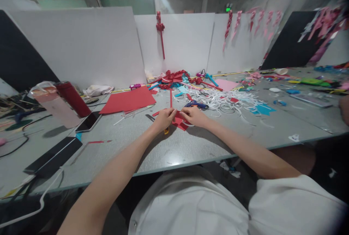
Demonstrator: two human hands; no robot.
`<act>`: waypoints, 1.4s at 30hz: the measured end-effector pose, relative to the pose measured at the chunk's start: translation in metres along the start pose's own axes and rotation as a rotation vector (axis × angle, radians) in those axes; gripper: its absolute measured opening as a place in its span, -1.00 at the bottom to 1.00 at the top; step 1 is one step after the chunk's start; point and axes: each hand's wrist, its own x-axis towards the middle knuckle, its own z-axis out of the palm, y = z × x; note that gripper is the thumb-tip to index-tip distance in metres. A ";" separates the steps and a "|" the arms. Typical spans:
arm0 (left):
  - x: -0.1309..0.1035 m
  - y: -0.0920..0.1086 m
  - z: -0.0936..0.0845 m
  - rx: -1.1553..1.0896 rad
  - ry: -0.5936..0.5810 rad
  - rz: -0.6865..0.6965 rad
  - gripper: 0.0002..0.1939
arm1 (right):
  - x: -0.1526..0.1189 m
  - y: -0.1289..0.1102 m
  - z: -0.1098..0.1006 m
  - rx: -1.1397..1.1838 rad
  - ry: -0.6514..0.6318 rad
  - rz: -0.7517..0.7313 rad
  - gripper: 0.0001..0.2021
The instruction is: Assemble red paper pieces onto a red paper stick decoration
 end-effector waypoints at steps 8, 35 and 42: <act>0.000 0.001 0.000 0.005 0.002 0.002 -0.55 | 0.000 0.001 0.000 0.009 0.003 0.000 -0.67; 0.000 0.002 -0.001 -0.005 0.063 0.008 -0.53 | 0.002 0.004 -0.002 0.053 0.025 0.023 -0.69; 0.000 0.003 -0.003 -0.024 0.098 -0.035 -0.55 | 0.002 0.009 0.002 0.087 -0.012 0.021 -0.79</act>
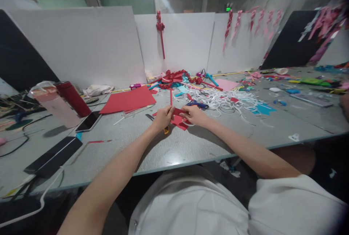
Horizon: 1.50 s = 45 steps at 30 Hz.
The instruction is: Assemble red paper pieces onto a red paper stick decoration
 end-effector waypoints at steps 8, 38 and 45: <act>0.000 0.001 -0.001 -0.027 0.031 -0.018 -0.54 | 0.000 -0.001 0.000 -0.085 0.052 0.050 -0.59; -0.001 -0.008 0.007 0.008 -0.051 0.050 -0.72 | -0.001 0.005 0.004 -0.047 -0.008 -0.001 -0.82; 0.002 -0.012 0.006 0.030 -0.085 0.035 -0.77 | -0.003 -0.002 0.001 -0.045 -0.016 -0.008 -0.76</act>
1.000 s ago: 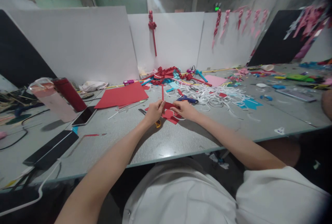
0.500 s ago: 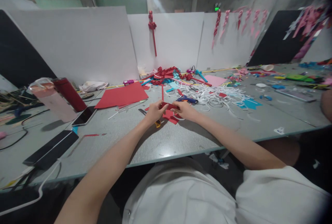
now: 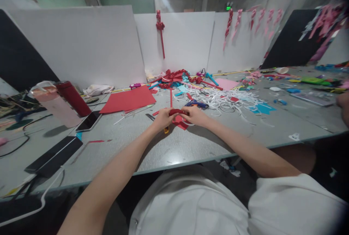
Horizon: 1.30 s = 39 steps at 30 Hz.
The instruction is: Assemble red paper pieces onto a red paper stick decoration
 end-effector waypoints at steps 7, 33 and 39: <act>0.001 -0.001 0.000 0.015 0.028 0.056 -0.80 | -0.001 -0.005 -0.001 0.007 -0.006 -0.004 -0.73; -0.001 0.004 0.000 0.100 0.014 0.074 -0.77 | -0.001 -0.008 -0.005 -0.024 -0.043 -0.029 -0.77; -0.002 0.005 0.002 0.129 0.023 0.070 -0.80 | -0.001 -0.007 -0.005 -0.046 -0.046 -0.031 -0.77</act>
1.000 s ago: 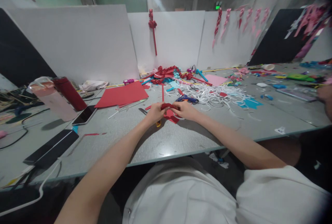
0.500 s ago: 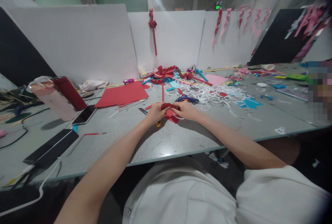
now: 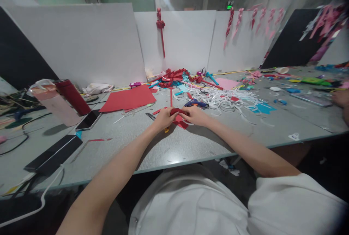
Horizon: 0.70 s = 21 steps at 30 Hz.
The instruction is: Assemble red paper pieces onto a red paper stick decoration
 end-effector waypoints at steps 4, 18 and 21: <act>0.000 0.000 0.000 0.017 -0.011 -0.008 -0.78 | 0.000 0.000 0.000 -0.009 -0.008 0.005 -0.79; -0.001 0.003 -0.001 0.039 -0.015 -0.005 -0.79 | 0.001 0.004 0.001 -0.023 -0.032 0.009 -0.79; -0.001 0.003 -0.002 0.058 -0.047 0.009 -0.78 | 0.001 0.004 0.001 -0.037 -0.051 0.007 -0.77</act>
